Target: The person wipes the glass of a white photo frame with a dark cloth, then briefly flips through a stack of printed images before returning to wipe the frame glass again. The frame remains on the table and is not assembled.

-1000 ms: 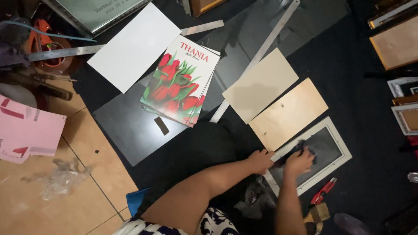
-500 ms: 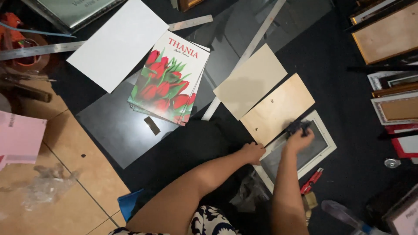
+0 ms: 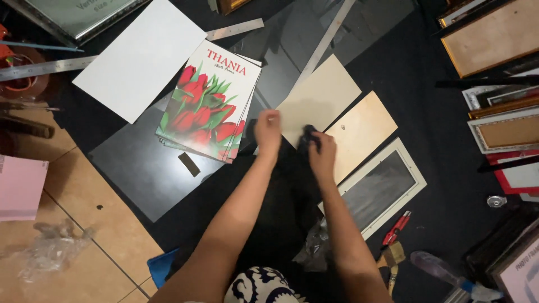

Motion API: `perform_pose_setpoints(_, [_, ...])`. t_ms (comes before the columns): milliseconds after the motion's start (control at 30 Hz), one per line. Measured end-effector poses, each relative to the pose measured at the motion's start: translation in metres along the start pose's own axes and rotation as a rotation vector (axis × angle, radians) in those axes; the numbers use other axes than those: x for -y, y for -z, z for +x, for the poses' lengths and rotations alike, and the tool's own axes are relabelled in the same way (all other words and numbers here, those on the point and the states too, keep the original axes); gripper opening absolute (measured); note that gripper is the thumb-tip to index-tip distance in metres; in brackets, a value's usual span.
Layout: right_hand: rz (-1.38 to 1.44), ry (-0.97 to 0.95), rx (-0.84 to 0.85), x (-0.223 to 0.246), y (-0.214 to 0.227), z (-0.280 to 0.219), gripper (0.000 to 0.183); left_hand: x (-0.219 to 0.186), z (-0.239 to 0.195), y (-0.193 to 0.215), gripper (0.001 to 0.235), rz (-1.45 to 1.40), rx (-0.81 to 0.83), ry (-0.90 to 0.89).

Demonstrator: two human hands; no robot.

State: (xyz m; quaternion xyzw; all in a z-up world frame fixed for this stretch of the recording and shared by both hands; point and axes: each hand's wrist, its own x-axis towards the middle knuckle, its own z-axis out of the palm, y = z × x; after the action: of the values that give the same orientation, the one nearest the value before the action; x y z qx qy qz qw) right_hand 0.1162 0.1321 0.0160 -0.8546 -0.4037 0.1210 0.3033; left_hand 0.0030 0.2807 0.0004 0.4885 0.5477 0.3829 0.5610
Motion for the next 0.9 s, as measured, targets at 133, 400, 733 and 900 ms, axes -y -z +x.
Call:
perform_pose_setpoints(133, [0.001,0.024,0.029,0.075,-0.039,0.022,0.026,-0.027,-0.003,0.042,0.011,-0.222,-0.227,0.054])
perform_pose_setpoints(400, [0.897,-0.673,-0.111,0.187,-0.143,0.051,0.041,0.013,0.068,0.151,0.028,0.61,-0.152,-0.342])
perform_pose_setpoints(733, [0.377,-0.812,0.052,0.146,-0.191,0.034,0.029,0.028,0.142,0.187,0.046,1.057,0.006,-0.465])
perform_pose_setpoints(900, [0.212,-0.747,0.301,0.177,-0.168,0.032,0.065,0.001,0.145,0.22,0.103,0.949,-0.095,-0.023])
